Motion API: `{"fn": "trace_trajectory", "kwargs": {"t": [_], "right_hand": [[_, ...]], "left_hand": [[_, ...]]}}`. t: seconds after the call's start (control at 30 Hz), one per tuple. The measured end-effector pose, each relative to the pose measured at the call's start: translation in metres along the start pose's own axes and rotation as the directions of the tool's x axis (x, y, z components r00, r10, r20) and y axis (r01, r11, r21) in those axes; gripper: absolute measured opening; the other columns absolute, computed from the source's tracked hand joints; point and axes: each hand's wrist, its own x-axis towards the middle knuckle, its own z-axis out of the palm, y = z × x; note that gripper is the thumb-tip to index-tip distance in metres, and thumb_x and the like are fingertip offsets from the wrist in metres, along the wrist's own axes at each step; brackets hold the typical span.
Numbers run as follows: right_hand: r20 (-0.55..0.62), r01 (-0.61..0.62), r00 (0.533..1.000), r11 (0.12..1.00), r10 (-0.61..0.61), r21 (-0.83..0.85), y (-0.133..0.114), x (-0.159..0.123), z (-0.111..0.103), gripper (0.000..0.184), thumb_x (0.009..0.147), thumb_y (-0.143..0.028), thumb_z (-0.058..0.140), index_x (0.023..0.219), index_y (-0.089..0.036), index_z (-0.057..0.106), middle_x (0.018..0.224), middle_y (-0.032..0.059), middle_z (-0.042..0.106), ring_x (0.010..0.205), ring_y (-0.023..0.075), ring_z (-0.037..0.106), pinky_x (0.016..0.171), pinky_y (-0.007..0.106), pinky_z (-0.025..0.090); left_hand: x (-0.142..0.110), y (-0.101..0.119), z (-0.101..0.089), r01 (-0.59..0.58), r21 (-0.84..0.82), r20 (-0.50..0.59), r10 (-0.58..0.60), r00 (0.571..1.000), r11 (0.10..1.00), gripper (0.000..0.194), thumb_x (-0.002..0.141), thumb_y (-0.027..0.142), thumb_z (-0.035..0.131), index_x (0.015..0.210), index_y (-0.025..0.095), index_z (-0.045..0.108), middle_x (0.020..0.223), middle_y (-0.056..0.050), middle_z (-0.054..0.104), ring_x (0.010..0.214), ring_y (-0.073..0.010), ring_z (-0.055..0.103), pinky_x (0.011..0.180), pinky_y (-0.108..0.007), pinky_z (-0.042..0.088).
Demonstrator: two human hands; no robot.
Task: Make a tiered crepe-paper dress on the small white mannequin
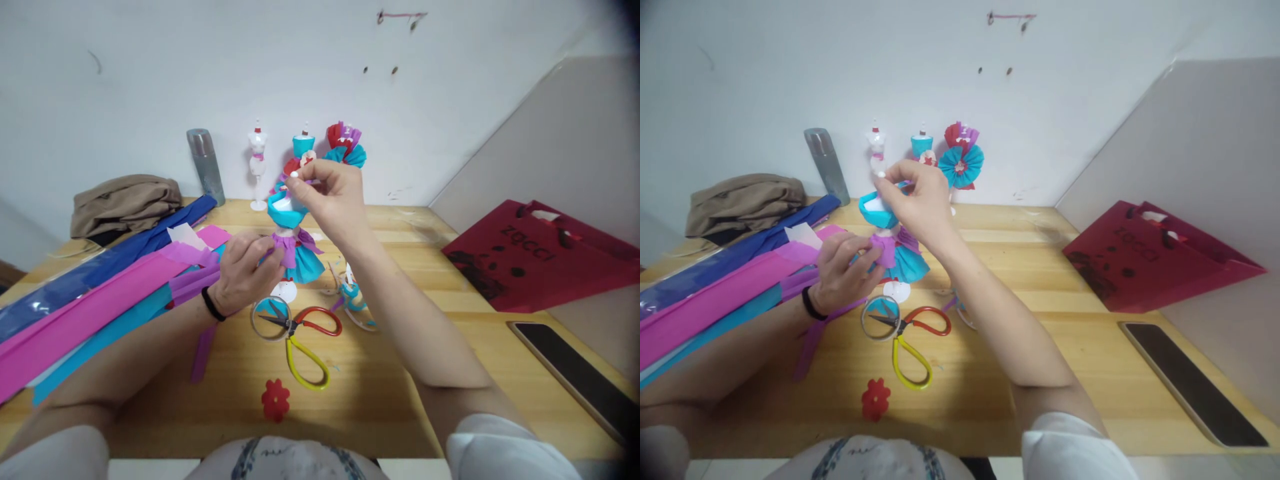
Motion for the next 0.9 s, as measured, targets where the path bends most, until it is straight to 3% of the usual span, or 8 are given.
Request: {"fn": "trace_trajectory", "kwargs": {"t": [0.27, 0.47, 0.57, 0.73, 0.83, 0.9], "right_hand": [[-0.016, 0.006, 1.000, 0.999, -0.006, 0.032, 0.001, 0.000, 0.002, 0.027, 0.088, -0.041, 0.065, 0.069, -0.023, 0.060, 0.071, -0.0010, 0.063, 0.071, 0.0156, 0.062, 0.073, 0.035, 0.053], [-0.011, 0.019, 1.000, 1.000, -0.019, 0.024, 0.001, 0.000, 0.003, 0.026, 0.089, -0.038, 0.063, 0.069, -0.022, 0.060, 0.071, -0.0010, 0.063, 0.071, 0.0153, 0.062, 0.081, 0.038, 0.056], [-0.017, 0.019, 1.000, 1.000, -0.019, 0.010, 0.001, 0.000, 0.003, 0.027, 0.090, -0.040, 0.062, 0.070, -0.022, 0.061, 0.072, -0.0005, 0.064, 0.074, 0.0164, 0.064, 0.081, 0.038, 0.056], [0.002, -0.005, 1.000, 1.000, 0.005, -0.010, -0.001, 0.001, 0.002, 0.025, 0.090, -0.038, 0.064, 0.071, -0.022, 0.062, 0.072, -0.0007, 0.066, 0.078, 0.0175, 0.067, 0.076, 0.035, 0.056], [-0.001, 0.002, 1.000, 1.000, -0.002, 0.023, -0.002, 0.001, 0.002, 0.023, 0.089, -0.034, 0.064, 0.069, -0.022, 0.062, 0.072, -0.0016, 0.067, 0.076, 0.0164, 0.067, 0.073, 0.033, 0.055], [0.000, 0.004, 1.000, 0.999, -0.004, 0.040, -0.001, 0.001, 0.001, 0.024, 0.088, -0.036, 0.064, 0.069, -0.022, 0.062, 0.072, -0.0021, 0.068, 0.076, 0.0162, 0.067, 0.071, 0.033, 0.055]], "left_hand": [[-0.011, 0.005, 0.002, -0.091, -0.051, -0.053, 0.088, 0.995, 0.995, 0.016, 0.077, 0.008, 0.071, 0.086, 0.018, 0.062, 0.077, -0.006, 0.068, 0.076, -0.0216, 0.059, 0.066, -0.037, 0.051], [-0.008, 0.006, 0.002, -0.091, -0.073, -0.062, 0.087, 0.994, 0.993, 0.012, 0.083, 0.016, 0.072, 0.087, 0.023, 0.063, 0.080, -0.002, 0.067, 0.075, -0.0181, 0.058, 0.068, -0.034, 0.048], [-0.008, 0.006, 0.004, -0.059, -0.009, -0.015, 0.059, 0.998, 0.998, 0.016, 0.086, 0.011, 0.069, 0.096, 0.022, 0.064, 0.081, -0.004, 0.068, 0.072, -0.0191, 0.055, 0.064, -0.035, 0.043], [-0.009, 0.012, -0.002, -0.079, -0.102, 0.063, 0.085, 0.994, 0.992, 0.013, 0.084, 0.013, 0.071, 0.086, 0.022, 0.061, 0.070, 0.000, 0.062, 0.066, -0.0173, 0.050, 0.062, -0.034, 0.038], [-0.002, 0.006, -0.010, 0.006, -0.211, 0.025, -0.001, 1.000, 0.978, 0.014, 0.086, 0.022, 0.069, 0.079, 0.021, 0.057, 0.069, 0.000, 0.059, 0.064, -0.0170, 0.050, 0.060, -0.034, 0.039], [0.008, -0.006, -0.013, 0.147, -0.255, -0.033, -0.161, 0.986, 0.956, 0.014, 0.088, 0.018, 0.064, 0.078, 0.021, 0.055, 0.072, 0.000, 0.059, 0.065, -0.0157, 0.052, 0.062, -0.034, 0.041]]}}
